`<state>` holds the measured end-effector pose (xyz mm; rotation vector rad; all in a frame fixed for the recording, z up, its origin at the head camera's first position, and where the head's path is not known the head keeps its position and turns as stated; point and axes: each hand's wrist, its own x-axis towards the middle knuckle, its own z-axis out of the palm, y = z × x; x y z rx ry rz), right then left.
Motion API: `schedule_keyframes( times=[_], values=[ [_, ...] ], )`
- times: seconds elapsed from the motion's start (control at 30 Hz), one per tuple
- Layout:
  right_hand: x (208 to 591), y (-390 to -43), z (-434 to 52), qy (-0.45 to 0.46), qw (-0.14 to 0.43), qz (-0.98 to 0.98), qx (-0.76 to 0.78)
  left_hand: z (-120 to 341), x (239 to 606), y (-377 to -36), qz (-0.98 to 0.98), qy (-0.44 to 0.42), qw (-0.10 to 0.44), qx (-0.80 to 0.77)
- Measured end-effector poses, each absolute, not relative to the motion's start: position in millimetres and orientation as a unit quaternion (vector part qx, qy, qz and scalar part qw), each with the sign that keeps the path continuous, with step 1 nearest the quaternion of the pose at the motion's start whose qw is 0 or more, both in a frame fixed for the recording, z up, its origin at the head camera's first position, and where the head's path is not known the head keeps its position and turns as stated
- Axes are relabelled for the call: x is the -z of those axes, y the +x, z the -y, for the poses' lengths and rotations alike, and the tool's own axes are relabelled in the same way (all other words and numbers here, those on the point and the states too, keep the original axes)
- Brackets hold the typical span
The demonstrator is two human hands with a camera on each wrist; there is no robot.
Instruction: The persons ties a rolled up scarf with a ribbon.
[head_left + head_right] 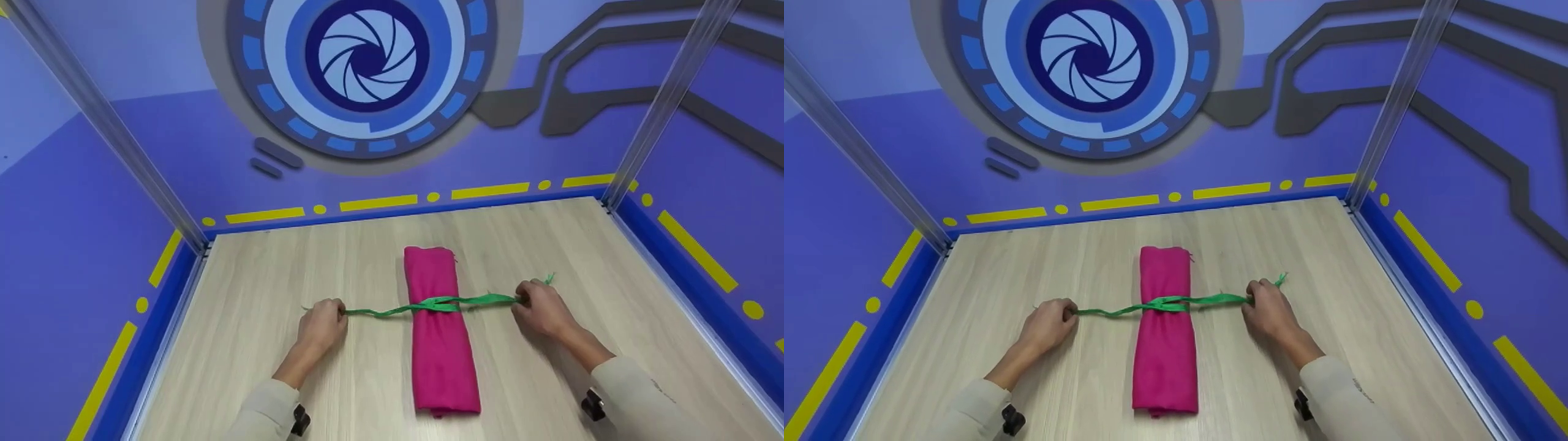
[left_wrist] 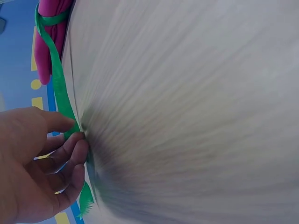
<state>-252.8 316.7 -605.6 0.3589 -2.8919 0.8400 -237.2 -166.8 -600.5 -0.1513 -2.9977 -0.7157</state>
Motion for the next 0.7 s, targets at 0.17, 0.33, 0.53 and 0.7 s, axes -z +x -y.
schedule_keyframes(
  times=[0.17,0.33,0.53,0.7],
  values=[
    [601.9,-252.3,-313.8,0.123,0.057,0.950,-0.280,165.0,599.1,-235.4,0.970,-0.061,0.033,0.234],
    [598.8,-251.5,-308.9,0.122,0.063,0.950,-0.281,161.3,594.9,-233.2,0.968,-0.077,0.046,0.236],
    [592.7,-250.8,-298.3,0.130,0.064,0.945,-0.294,149.3,588.9,-234.2,0.961,-0.101,0.032,0.254],
    [589.8,-251.5,-290.1,0.137,0.066,0.934,-0.323,136.7,584.9,-236.6,0.957,-0.117,0.025,0.263]
  ],
)
